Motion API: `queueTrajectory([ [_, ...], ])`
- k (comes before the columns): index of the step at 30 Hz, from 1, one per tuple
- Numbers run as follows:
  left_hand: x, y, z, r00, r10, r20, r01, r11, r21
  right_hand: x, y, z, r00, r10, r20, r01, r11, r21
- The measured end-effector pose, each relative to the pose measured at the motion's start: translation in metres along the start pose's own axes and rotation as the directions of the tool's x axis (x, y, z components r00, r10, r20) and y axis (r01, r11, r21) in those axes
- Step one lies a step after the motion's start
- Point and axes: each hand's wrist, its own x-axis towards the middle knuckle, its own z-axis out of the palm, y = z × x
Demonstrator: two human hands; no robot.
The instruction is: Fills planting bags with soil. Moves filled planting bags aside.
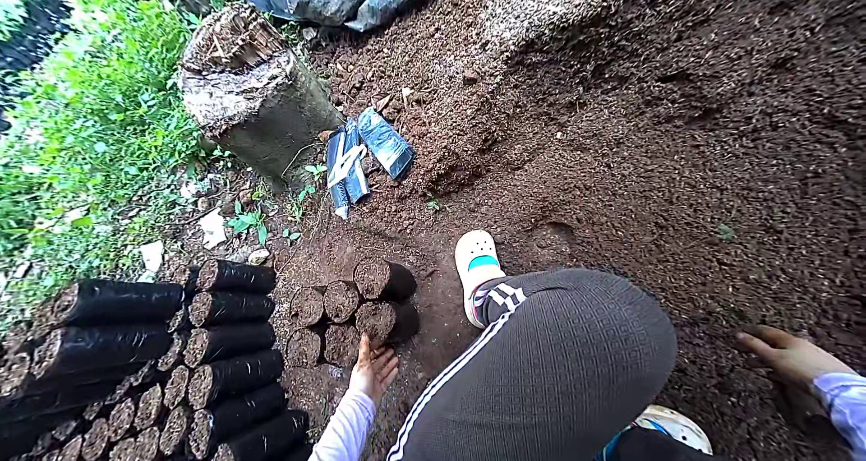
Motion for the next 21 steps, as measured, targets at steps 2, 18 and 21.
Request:
queueTrajectory([
  [2, -0.005, 0.003, -0.004, 1.0, -0.024, 0.015, 0.024, 1.0, 0.013, 0.001, 0.002, 0.0, 1.0, -0.007, 0.0, 0.007, 1.0, 0.002],
  [18, 0.008, 0.204, 0.145, 0.598, 0.532, 0.599, -0.701, -0.015, 0.713, -0.016, 0.006, 0.006, 0.999, 0.009, 0.036, -0.008, 0.999, -0.044],
  [21, 0.042, 0.241, 0.213, 0.559, 0.555, 0.616, -0.658, -0.155, 0.737, -0.032, 0.004, 0.003, 0.999, -0.014, 0.031, 0.016, 0.997, -0.081],
])
